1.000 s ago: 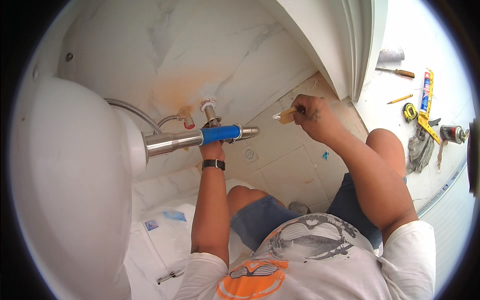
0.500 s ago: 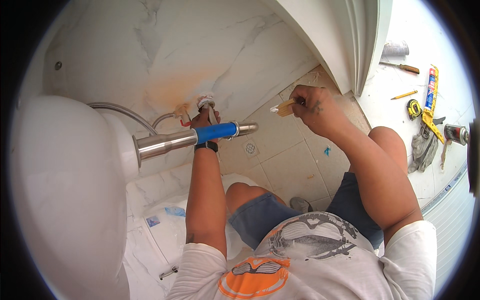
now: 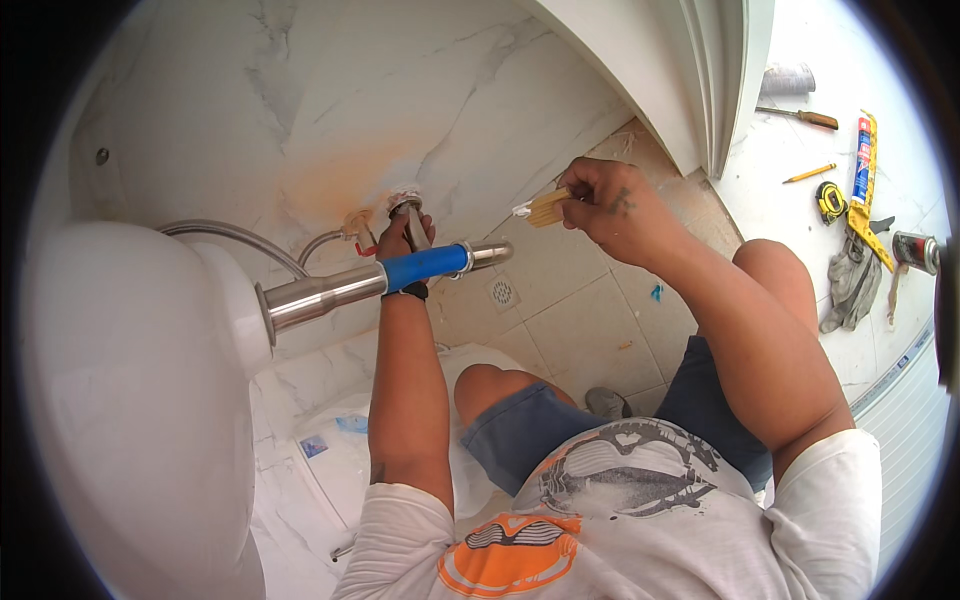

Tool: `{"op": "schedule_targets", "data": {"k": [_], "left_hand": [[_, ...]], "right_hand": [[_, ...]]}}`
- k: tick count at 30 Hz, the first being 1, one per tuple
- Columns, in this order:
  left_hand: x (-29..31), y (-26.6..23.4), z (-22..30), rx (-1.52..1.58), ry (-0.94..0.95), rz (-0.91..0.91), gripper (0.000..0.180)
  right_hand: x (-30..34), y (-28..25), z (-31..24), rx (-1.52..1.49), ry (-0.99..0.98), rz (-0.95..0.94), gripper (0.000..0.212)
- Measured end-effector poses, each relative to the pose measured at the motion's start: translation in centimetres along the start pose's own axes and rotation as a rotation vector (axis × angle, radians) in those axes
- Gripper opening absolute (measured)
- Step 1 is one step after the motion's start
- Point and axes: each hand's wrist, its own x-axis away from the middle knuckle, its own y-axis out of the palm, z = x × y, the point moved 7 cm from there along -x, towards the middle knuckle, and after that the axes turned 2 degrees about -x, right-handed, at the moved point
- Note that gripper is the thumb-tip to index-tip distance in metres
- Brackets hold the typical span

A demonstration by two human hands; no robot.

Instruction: The person kneels under a bathroom sink and applies sealant to the plumbing connections using a caulking gun. They then use a small brush to smooth the sealant and a spray can to treat the pipes and surrounding area.

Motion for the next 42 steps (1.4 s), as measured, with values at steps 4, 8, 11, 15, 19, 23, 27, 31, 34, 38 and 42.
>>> {"op": "schedule_targets", "data": {"k": [4,8,11,15,19,23,27,31,34,38,42], "left_hand": [[0.2,0.6,0.5,-0.026,0.041,-0.052,0.034],[0.3,0.8,0.7,-0.017,0.07,-0.051,0.034],[0.2,0.9,0.8,-0.003,0.074,-0.041,0.034],[0.1,0.9,0.8,0.007,0.052,-0.063,0.035],[0.1,1.0,0.9,-0.005,0.054,-0.074,0.034],[0.2,0.9,0.6,0.032,0.045,-0.062,0.032],[0.3,0.8,0.2,0.096,0.007,-0.073,0.031],[0.0,0.9,0.5,0.079,0.045,-0.094,0.032],[-0.4,0.7,0.4,0.086,0.049,-0.088,0.033],[0.0,0.3,-0.1,0.173,-0.002,-0.182,0.035],[2.6,-1.3,-1.6,0.237,0.039,-0.2,0.039]], "right_hand": [[0.0,0.0,0.1,0.021,0.002,-0.008,0.017],[0.1,-0.1,0.0,0.015,0.007,-0.008,0.018],[0.1,-0.1,0.1,0.021,0.015,-0.008,0.018],[0.3,-0.1,-0.2,0.017,-0.008,-0.016,0.019],[0.4,0.0,-0.3,0.001,0.011,-0.034,0.019],[0.3,0.1,-0.4,0.014,0.027,-0.045,0.02],[0.2,0.1,-0.3,-0.001,0.028,-0.046,0.02],[0.1,0.2,0.1,0.012,0.007,-0.043,0.021],[0.0,0.2,0.3,0.006,-0.012,-0.025,0.022],[-0.1,0.2,1.1,-0.044,0.052,-0.047,0.022],[-0.2,-0.2,1.3,-0.042,0.08,-0.052,0.023]]}}
